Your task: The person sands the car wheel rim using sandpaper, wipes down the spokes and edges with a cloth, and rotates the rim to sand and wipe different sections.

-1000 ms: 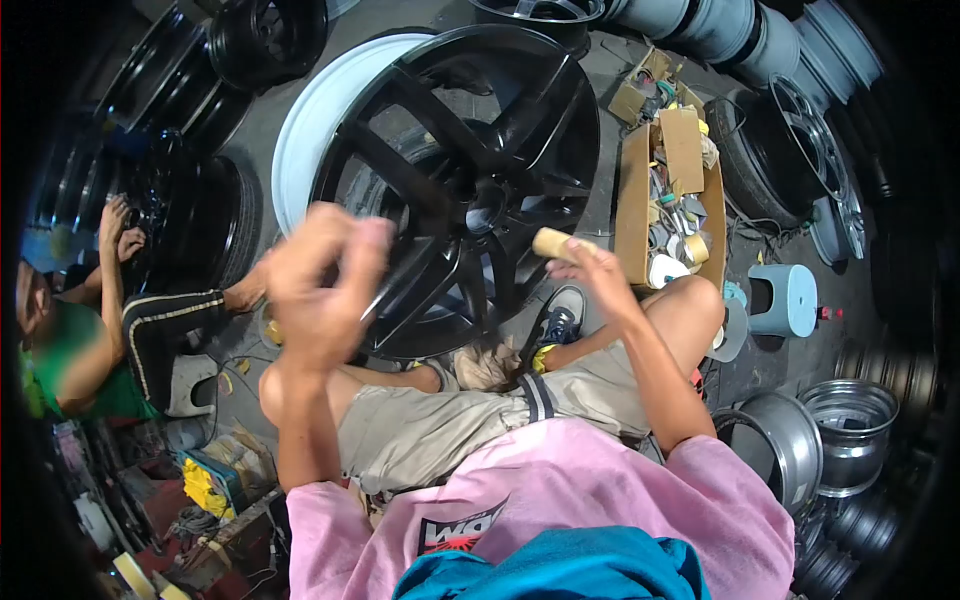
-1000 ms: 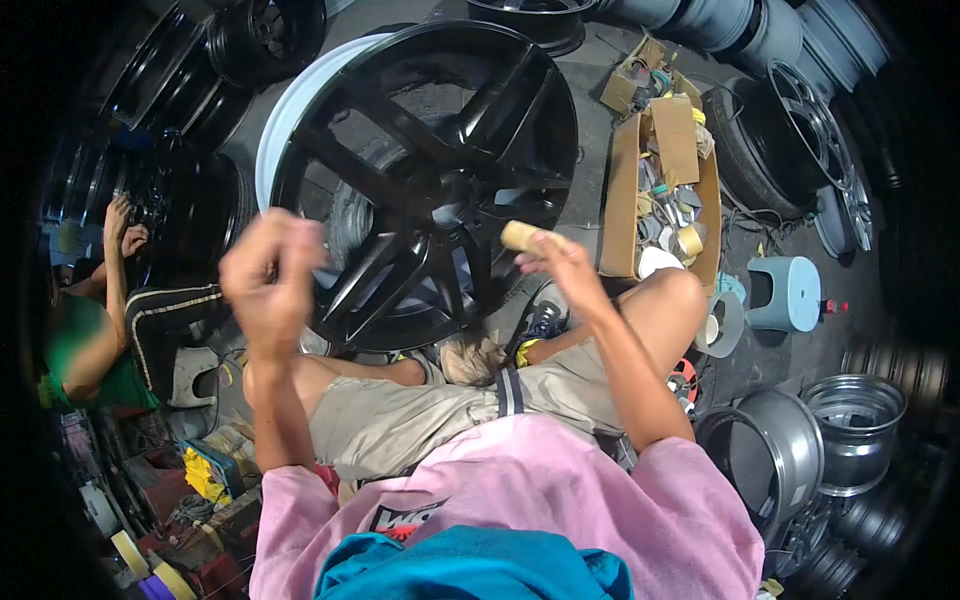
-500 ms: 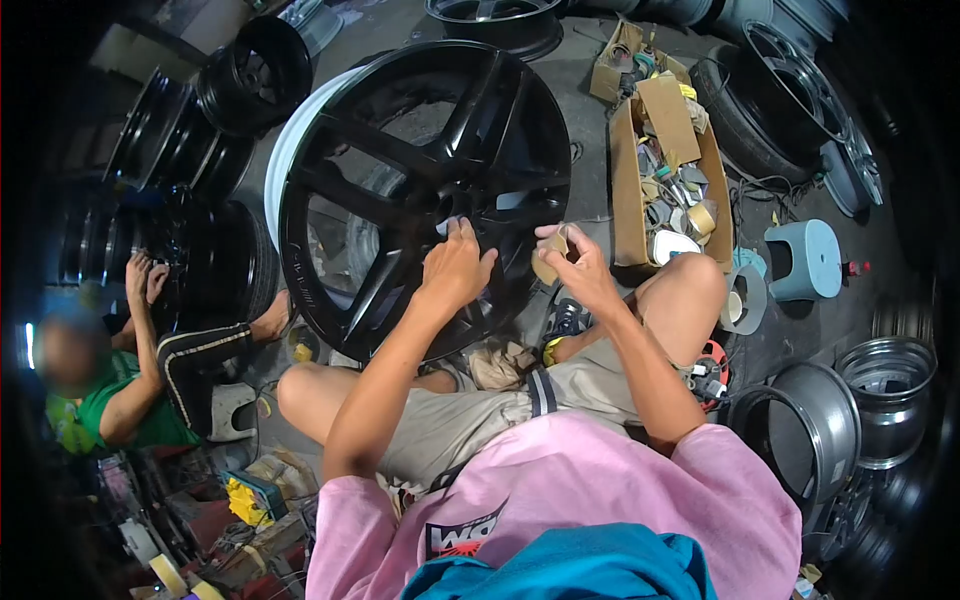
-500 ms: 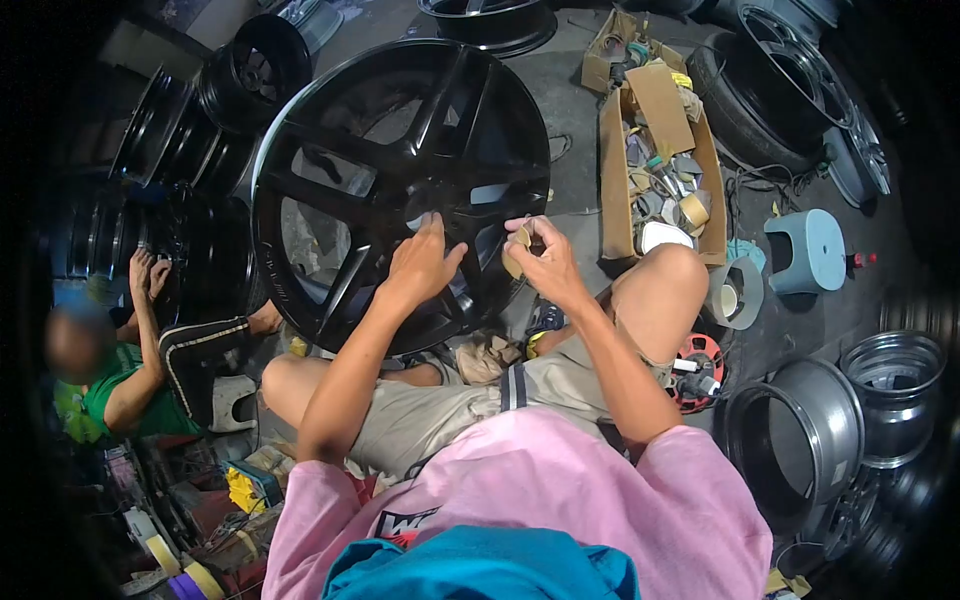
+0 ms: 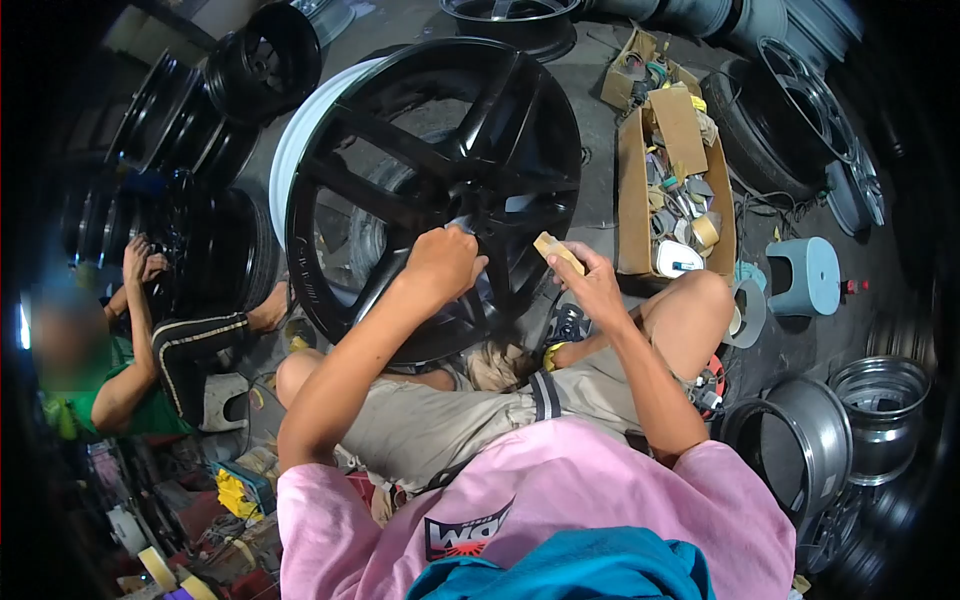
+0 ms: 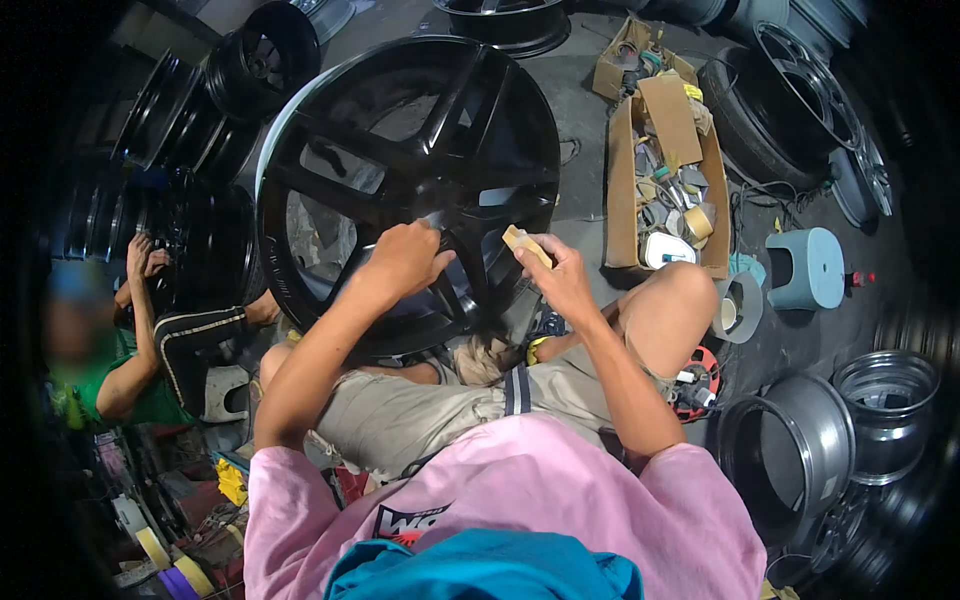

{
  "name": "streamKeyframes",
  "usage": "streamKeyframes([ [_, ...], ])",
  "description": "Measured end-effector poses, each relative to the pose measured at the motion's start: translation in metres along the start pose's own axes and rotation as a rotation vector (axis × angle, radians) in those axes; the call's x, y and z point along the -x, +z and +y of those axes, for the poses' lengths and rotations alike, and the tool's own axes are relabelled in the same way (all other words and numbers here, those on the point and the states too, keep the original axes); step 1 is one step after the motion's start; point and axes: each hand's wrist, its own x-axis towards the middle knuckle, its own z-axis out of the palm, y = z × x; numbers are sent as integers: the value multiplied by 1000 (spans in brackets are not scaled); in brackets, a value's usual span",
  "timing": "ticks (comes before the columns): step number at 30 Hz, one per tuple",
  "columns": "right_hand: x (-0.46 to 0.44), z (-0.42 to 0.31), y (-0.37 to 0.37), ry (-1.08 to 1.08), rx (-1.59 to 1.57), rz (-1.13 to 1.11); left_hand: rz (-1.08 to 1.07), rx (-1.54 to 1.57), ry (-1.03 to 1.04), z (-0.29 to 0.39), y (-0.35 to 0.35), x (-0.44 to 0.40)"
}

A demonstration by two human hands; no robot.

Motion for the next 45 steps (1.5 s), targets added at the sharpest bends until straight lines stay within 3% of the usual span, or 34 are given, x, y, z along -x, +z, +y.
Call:
streamKeyframes([
  [1, -1, -1, 1, -1, 9, -1, 6, 7, -1, -2, -21, 3],
  [3, -3, -1, 8, -230, 151, 14, -120, 536, 41, -6, -71, 12],
  [4, -8, -7, 12, -418, 338, 52, 47, 595, 103, -11, -92, 20],
  [5, -14, -19, 19, -413, 346, 50, 218, 650, 159, -18, -111, 29],
  [7, -30, -45, 34, -467, 463, 91, 550, 683, 15, -34, -145, 43],
  [8, -43, -51, 41, -611, 538, 120, 712, 716, 19, -46, -155, 47],
  [9, -57, -54, 47, -620, 542, 105, 877, 742, 24, -60, -161, 49],
  [11, -83, -55, 57, -902, 785, 136, 1135, 668, -1, -82, -158, 48],
  [13, -92, -59, 59, -930, 935, 67, 1125, 661, -104, -85, -153, 51],
  [16, -102, -62, 54, -963, 1099, 13, 1054, 440, -89, -98, -120, 49],
  [17, -107, -60, 52, -952, 1106, -11, 982, 345, -89, -99, -110, 52],
  [19, -122, -62, 53, -561, 784, -247, 918, 406, -110, -97, -109, 56],
  [20, -129, -62, 57, -147, 598, -335, 928, 435, -119, -99, -108, 55],
  [21, -129, -65, 62, -154, 604, -341, 939, 461, -126, -100, -108, 54],
  [23, -116, -66, 71, 255, -97, -299, 913, 466, -173, -97, -112, 56],
  [25, -106, -63, 79, 256, -251, -315, 921, 488, -168, -97, -109, 58],
  [27, -104, -51, 81, 141, -337, -223, 935, 498, -186, -100, -106, 58],
  [28, -108, -58, 85, 79, -397, -279, 956, 476, -162, -101, -105, 56],
  [31, -107, -64, 95, 238, -764, -207, 1003, 426, -120, -104, -107, 50],
  [35, -103, -53, 96, 220, -834, -128, 1012, 422, -141, -104, -102, 54],
  [37, -108, -58, 87, 109, -222, -291, 1023, 433, -119, -105, -103, 53],
  [38, -109, -51, 84, -235, 389, -187, 998, 430, -142, -104, -103, 55],
  [39, -112, -51, 76, -237, 395, -186, 973, 428, -164, -104, -102, 56],
  [41, -121, -55, 57, -1122, 1084, -133, 985, 444, -159, -102, -103, 56],
  [42, -114, -79, 48, -1076, 1337, -221, 990, 457, -158, -102, -103, 57],
  [43, -120, -90, 43, -1164, 1473, -276, 996, 458, -160, -103, -103, 56],
  [45, -132, -99, 37, -1211, 1603, -332, 994, 422, -144, -104, -101, 56],
])
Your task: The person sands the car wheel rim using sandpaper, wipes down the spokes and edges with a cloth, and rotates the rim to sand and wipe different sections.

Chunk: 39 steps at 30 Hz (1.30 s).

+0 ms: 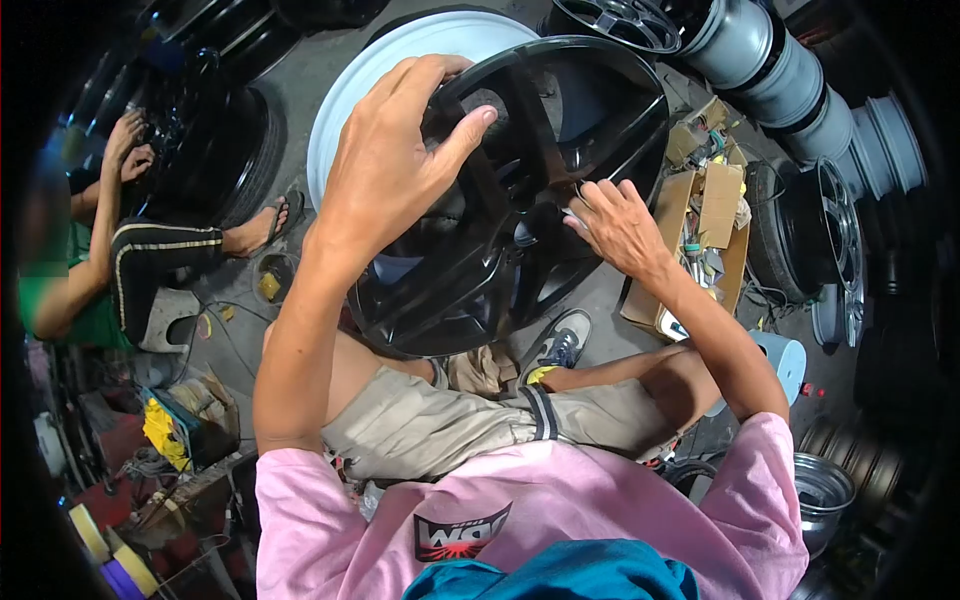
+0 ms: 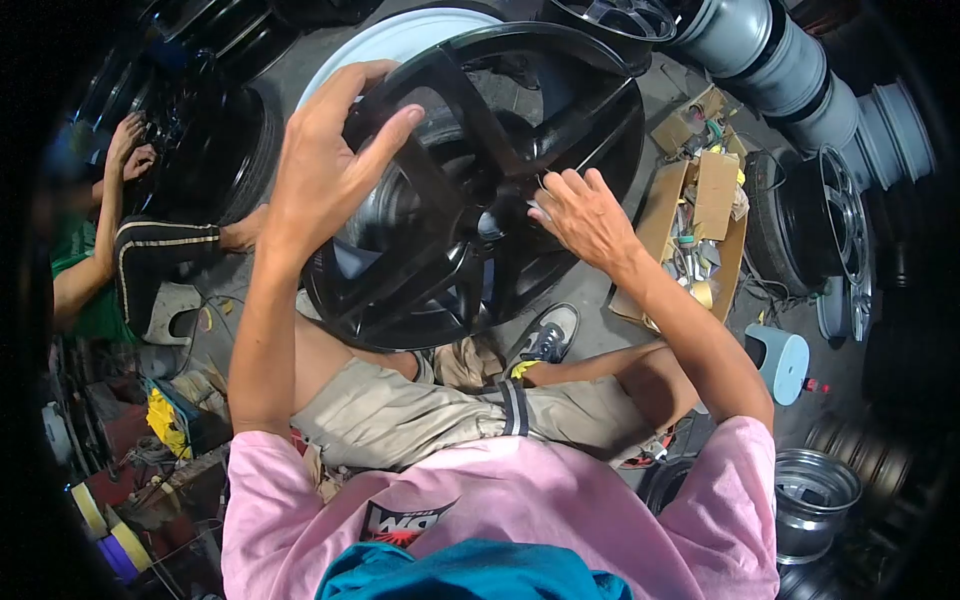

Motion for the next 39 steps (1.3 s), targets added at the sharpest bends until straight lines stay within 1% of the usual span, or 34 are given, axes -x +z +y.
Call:
streamKeyframes([
  [1, 1, -5, 4, -4, -2, -4, 1, 1, -6, 0, -1, 2],
  [3, 1, -22, 24, 144, -109, 169, -13, 6, -38, 1, -3, 1],
  [4, 1, -38, 38, 268, -207, 259, 0, 8, -34, 1, -3, 1],
  [5, -4, -62, 45, 499, -564, 401, -7, 21, -34, 0, -3, 1],
  [7, 1, -82, 41, 729, -923, 548, -16, 35, -22, 0, -4, 0],
  [10, 32, -81, 17, 791, -1016, 503, -31, 45, -59, 1, -1, 2],
  [12, 46, -75, 8, 819, -1090, 454, -5, 11, -27, -1, -2, 5],
  [13, 43, -67, 11, 660, -777, 493, -5, 10, -30, -2, -2, 7],
  [14, 36, -58, 13, 659, -775, 497, -1, 10, -30, -3, -2, 6],
  [16, 18, -46, 11, 354, -368, 397, -4, 9, -25, -1, -2, 7],
  [17, 8, -43, 14, 317, -300, 300, -11, 27, -47, 0, -2, 6],
  [20, -3, -49, 33, 361, -253, 277, -19, 38, -76, 0, -3, 7],
  [21, -7, -61, 35, 479, -292, 276, -26, 37, -82, -1, -5, 7],
  [22, -13, -73, 38, 589, -471, 411, -19, 33, -91, -1, -7, 8],
  [24, -17, -83, 34, 1024, -1217, 418, -49, 78, -110, 2, -7, 8],
  [25, 0, -67, 47, 1083, -1757, 425, -54, 80, -103, 3, -6, 7],
  [26, 16, -52, 59, 1089, -2309, 414, -48, 58, -90, 4, -5, 9],
  [27, 21, -58, 24, 1076, -2372, 417, -37, 36, -82, 3, -5, 10],
  [28, 35, -61, 21, 1071, -2369, 408, -29, 34, -86, 1, -5, 8],
  [30, 67, -68, 15, 1202, -1836, 386, 10, 22, -58, 1, -5, 13],
  [31, 70, -73, 9, 1193, -1834, 379, 18, 19, -63, 0, -5, 14],
  [33, 68, -83, -3, 843, -919, 321, -5, 30, -86, 1, -6, 13],
  [34, 61, -83, -4, 837, -921, 329, -1, 24, -81, 0, -6, 11],
  [36, 44, -83, -6, 406, -603, 409, -5, 28, -84, 0, -4, 14],
  [37, 28, -74, -14, 238, -511, 425, -6, 26, -81, 0, -3, 15],
  [39, -1, -60, -20, 86, -351, 321, -10, 16, -94, 0, -4, 14],
])
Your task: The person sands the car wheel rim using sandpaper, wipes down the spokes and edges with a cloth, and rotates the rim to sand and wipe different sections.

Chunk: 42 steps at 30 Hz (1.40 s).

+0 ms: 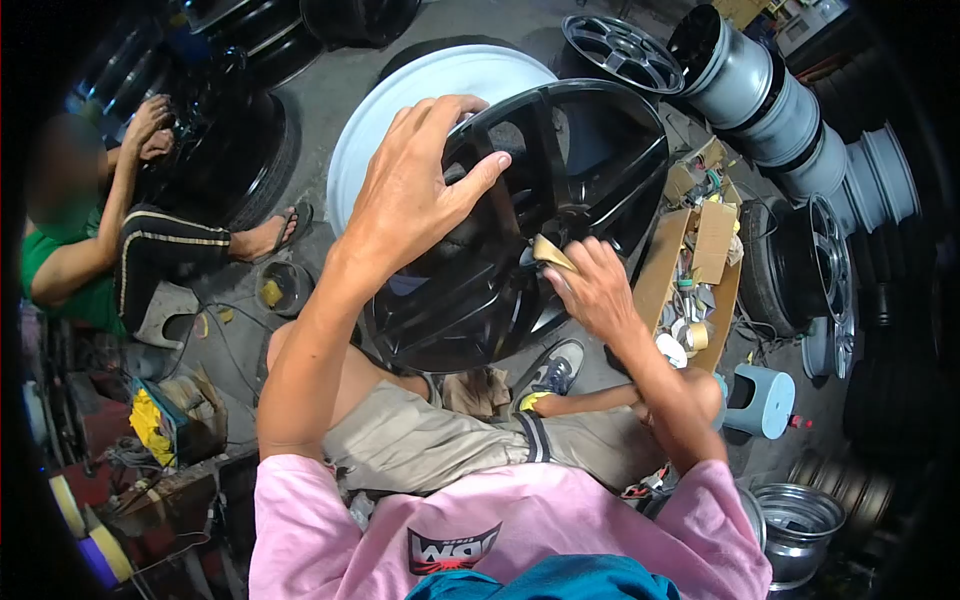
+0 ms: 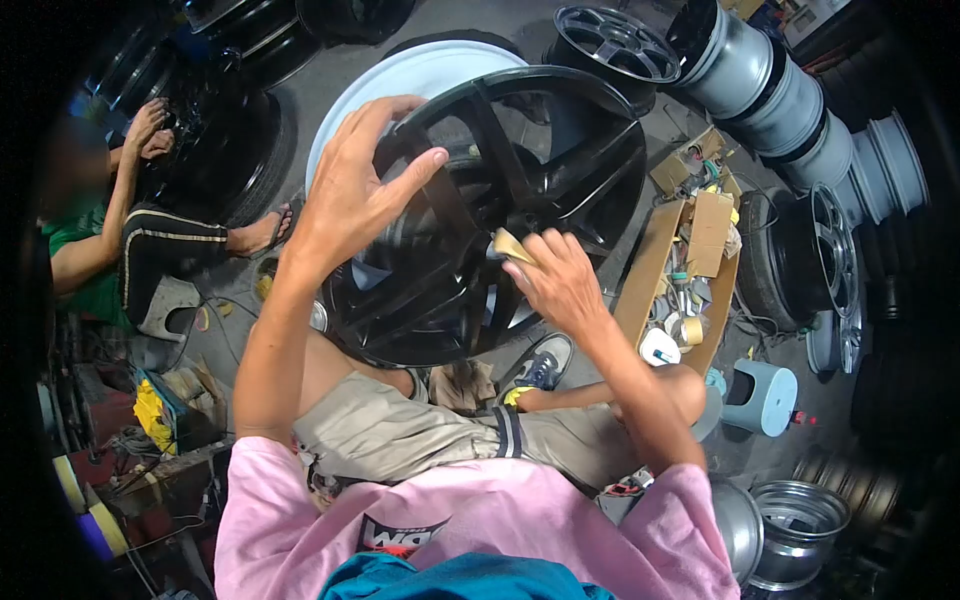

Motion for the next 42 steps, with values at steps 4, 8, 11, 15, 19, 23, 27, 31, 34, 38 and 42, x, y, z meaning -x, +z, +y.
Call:
streamKeyframes([
  [4, -25, 14, 14, -95, 160, -85, -7, 9, -10, 0, -2, 2],
  [8, -20, -35, 52, 455, -224, 169, -30, 18, -53, 6, -6, 2],
  [11, -34, -45, 62, 847, -670, 367, -50, -30, -51, 11, -3, 0],
  [15, -47, -44, 40, 1477, -1983, 533, 27, -50, 8, 3, 0, 1],
  [19, -46, -52, 48, 1514, -1884, 639, -34, -25, -51, 8, -5, 2],
  [23, -12, -25, 40, 438, -290, -30, -48, -21, -63, 8, -5, 2],
  [27, -41, 31, -14, -253, 284, -272, -41, -3, -45, 6, -4, 3],
  [31, -12, 19, 24, -28, 51, -56, -19, -16, -41, 3, -5, 5],
  [34, -4, -34, 55, 815, -909, 214, -34, 7, -50, 0, -5, 7],
  [38, 36, -50, 16, 1252, -1733, 239, 12, 50, 9, -2, -1, 5],
  [42, 87, -42, 19, 1369, -1376, 242, 68, 82, 22, -10, -5, 2],
])
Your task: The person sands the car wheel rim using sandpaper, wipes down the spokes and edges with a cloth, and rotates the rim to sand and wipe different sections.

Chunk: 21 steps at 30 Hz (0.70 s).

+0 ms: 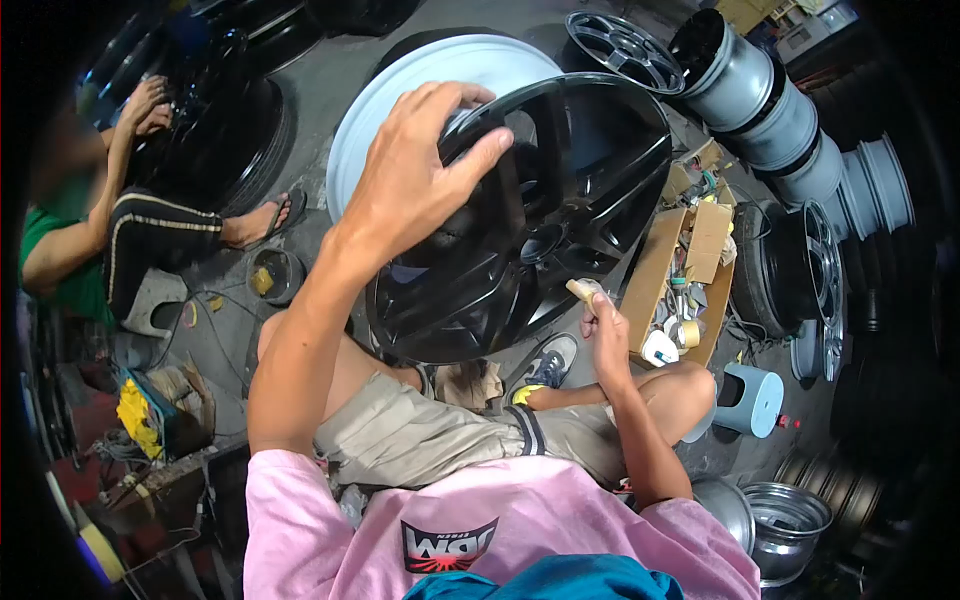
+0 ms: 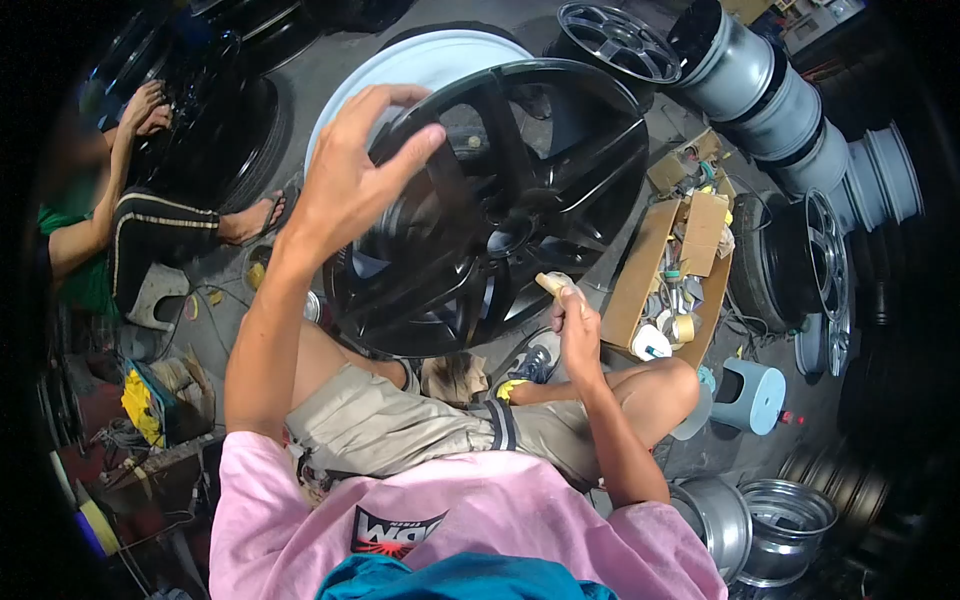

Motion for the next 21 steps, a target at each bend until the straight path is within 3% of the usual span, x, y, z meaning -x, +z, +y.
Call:
streamKeyframes([
  [2, 9, -4, 9, -781, 803, -57, 67, 39, 40, -2, -3, -5],
  [3, 12, -6, 12, -777, 801, -63, 66, 35, 34, -5, -7, -7],
  [5, 12, -10, 17, -881, 1126, -267, 37, 62, -47, -11, -12, -8],
  [7, -8, -27, 35, -1176, 1276, -428, 61, 63, -25, -14, -9, -7],
  [9, -37, -35, 56, -1327, 1430, -401, 49, 76, -27, -15, -7, -6],
  [11, -48, -26, 67, -1318, 1513, -353, 38, 99, -39, -12, -7, -4],
  [12, -52, -19, 73, -1305, 1594, -304, 25, 121, -52, -11, -7, -4],
  [13, -44, -7, 83, -1240, 1435, -172, 35, 118, -52, -10, -9, -5],
  [15, -31, 20, 103, -881, 982, -26, 27, 99, -39, -9, -10, 0],
  [16, -36, 25, 106, -914, 761, -56, 21, 118, -43, -7, -9, 0],
  [17, -39, 25, 101, -905, 760, -40, 6, 128, -39, -6, -6, 0],
  [19, -33, 1, 98, 226, -462, -209, 4, 148, -77, -4, 0, -3],
  [21, -20, 2, 91, 252, -598, -253, 24, 112, -56, -4, -1, -5],
])
